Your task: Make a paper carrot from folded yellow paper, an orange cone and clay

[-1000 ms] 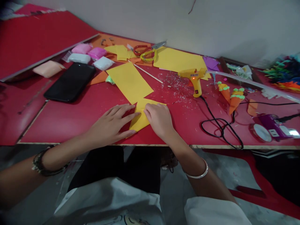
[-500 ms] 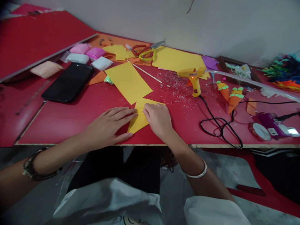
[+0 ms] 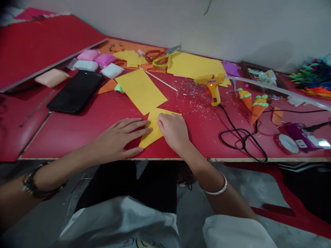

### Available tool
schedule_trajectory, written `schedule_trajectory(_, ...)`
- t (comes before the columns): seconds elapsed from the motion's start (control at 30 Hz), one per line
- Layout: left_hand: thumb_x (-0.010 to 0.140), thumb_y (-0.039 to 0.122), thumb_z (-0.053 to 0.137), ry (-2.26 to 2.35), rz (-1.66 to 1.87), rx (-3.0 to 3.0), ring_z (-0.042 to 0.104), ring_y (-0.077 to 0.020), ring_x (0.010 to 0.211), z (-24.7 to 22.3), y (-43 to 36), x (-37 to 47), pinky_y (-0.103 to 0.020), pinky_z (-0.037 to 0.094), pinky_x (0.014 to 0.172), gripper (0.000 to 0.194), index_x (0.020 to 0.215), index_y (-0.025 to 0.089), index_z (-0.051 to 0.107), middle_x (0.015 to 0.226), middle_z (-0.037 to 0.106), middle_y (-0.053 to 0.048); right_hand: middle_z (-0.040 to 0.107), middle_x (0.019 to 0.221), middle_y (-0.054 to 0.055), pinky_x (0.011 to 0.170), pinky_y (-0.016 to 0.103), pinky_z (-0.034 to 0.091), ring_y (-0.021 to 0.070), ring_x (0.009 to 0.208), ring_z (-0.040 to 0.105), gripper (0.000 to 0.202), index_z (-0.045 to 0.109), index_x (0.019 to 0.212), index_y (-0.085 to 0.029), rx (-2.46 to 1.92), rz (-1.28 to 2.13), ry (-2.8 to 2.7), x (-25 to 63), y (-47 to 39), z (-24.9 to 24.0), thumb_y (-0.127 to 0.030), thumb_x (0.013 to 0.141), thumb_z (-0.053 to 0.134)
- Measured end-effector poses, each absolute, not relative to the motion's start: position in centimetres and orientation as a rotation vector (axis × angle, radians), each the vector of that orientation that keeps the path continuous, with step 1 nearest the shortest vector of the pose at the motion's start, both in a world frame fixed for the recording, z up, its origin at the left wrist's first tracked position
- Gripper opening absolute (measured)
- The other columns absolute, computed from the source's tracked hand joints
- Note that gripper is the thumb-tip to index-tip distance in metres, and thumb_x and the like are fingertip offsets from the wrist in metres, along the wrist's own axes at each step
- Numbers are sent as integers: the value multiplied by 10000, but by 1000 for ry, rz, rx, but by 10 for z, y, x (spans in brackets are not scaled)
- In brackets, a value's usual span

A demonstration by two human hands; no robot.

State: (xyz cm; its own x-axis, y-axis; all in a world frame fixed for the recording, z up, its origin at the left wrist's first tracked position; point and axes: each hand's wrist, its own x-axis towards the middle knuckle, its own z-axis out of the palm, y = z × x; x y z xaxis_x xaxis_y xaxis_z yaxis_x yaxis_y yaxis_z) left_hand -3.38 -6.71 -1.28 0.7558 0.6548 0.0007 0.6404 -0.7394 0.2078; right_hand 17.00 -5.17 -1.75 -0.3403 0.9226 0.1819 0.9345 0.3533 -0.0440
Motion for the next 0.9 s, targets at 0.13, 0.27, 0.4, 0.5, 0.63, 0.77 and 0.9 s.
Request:
schedule_trajectory(0.13, 830, 532, 320, 1007, 82, 2748, 213, -217, 1295, -10, -65, -36, -403, 182, 1051, 568, 1342, 296, 250, 1428, 245, 7, 606, 737, 29, 627, 275, 276, 160, 700, 509, 173, 516, 771, -174, -1687, -79, -2421, 170, -52, -18, -258, 859, 392)
schedule_trajectory(0.27, 802, 562, 355, 964, 20, 2731, 222, -228, 1290, -5, -59, -38, -407, 192, 1042, 594, 1333, 314, 265, 1425, 253, 7, 608, 743, 39, 633, 284, 291, 173, 706, 515, 192, 526, 785, -172, -1686, -64, -2422, 170, -52, -18, -262, 864, 376)
schedule_trajectory(0.4, 779, 601, 357, 965, 10, 2718, 182, -235, 1304, -4, -55, -38, -426, 170, 1045, 630, 1335, 324, 253, 1442, 202, 9, 603, 824, 72, 701, 312, 324, 205, 777, 513, 222, 546, 890, -157, -1660, -109, -2430, 171, -54, -15, -288, 865, 369)
schedule_trajectory(0.5, 760, 620, 370, 965, 24, 2710, 164, -243, 1308, -6, -54, -38, -433, 148, 1050, 662, 1335, 308, 262, 1445, 192, -1, 564, 1000, 109, 830, 356, 324, 236, 937, 481, 294, 529, 1056, -156, -1536, -183, -2446, 172, -66, -11, -319, 858, 385)
schedule_trajectory(0.63, 752, 613, 389, 953, 54, 2710, 161, -238, 1308, -9, -54, -39, -423, 141, 1055, 678, 1335, 286, 270, 1442, 202, -4, 480, 1213, 102, 987, 406, 237, 241, 1157, 372, 332, 536, 1115, -206, -1216, -132, -2621, 172, -95, -7, -351, 859, 381)
schedule_trajectory(0.77, 756, 586, 410, 941, 62, 2716, 158, -242, 1307, -10, -53, -40, -431, 139, 1054, 665, 1338, 304, 256, 1443, 198, 3, 484, 1248, 67, 1036, 432, 181, 222, 1211, 338, 362, 505, 1176, -245, -1061, -28, -2741, 170, -116, -10, -373, 857, 389)
schedule_trajectory(0.9, 760, 608, 375, 962, 17, 2708, 158, -240, 1308, -8, -52, -39, -429, 160, 1047, 662, 1340, 317, 241, 1445, 192, 14, 530, 1196, 67, 1032, 420, 216, 209, 1169, 390, 377, 499, 1193, -220, -1097, 63, -2737, 172, -118, -14, -358, 859, 389)
